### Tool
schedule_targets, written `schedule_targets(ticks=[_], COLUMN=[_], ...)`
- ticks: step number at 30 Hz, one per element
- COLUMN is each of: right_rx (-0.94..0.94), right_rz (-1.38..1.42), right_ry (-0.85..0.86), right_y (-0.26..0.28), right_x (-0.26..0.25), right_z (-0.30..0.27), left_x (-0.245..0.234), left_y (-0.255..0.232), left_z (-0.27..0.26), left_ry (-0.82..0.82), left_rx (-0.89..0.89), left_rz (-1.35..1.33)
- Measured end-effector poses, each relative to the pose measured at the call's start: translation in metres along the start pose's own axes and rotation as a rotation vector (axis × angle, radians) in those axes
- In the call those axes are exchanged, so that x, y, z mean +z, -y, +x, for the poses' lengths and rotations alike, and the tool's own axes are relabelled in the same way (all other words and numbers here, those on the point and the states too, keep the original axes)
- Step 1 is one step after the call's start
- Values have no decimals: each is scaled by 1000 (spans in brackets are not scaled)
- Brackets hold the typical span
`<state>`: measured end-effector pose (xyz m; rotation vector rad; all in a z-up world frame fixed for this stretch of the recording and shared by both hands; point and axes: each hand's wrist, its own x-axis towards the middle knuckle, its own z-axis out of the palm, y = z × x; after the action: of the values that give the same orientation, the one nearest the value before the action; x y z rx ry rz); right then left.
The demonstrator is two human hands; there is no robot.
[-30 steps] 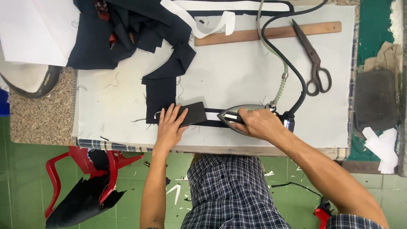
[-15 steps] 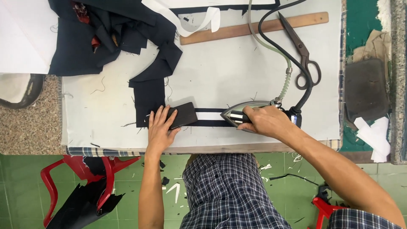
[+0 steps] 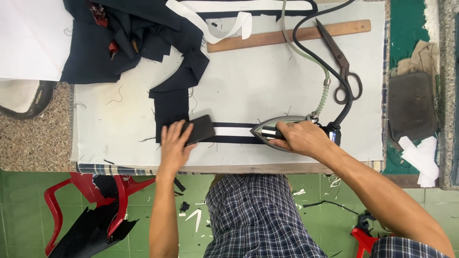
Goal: The person places a white paper pattern onto a black fabric piece and uses a steam iron to press the fabric. They repeatedly move the iron over the fabric while holding a black rectangular block to assist with the pressing.
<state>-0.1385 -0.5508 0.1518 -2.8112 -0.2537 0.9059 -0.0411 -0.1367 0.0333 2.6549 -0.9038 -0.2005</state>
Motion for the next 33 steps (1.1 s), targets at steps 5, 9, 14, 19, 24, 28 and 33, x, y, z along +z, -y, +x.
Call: schedule_targets(ticks=[5, 9, 14, 19, 24, 28, 33], right_rx=[22, 25, 34, 36, 45, 46, 18], right_rz=[5, 8, 9, 13, 10, 13, 11], right_ry=[15, 17, 18, 34, 49, 51, 16], right_y=[4, 9, 13, 13, 14, 19, 39], right_x=[-3, -4, -7, -9, -11, -15, -18], right_z=[1, 6, 5, 5, 4, 4, 15], left_x=[-19, -14, -12, -16, -19, -21, -29], left_y=[31, 41, 41, 36, 35, 41, 68], left_z=[-22, -28, -27, -26, -26, -27, -44], left_ry=[-95, -101, -49, -29, -24, -38, -149], left_rx=[-166, -193, -245, -270, -281, -271, -310], left_rz=[-52, -18, -7, -14, -11, -55, -34])
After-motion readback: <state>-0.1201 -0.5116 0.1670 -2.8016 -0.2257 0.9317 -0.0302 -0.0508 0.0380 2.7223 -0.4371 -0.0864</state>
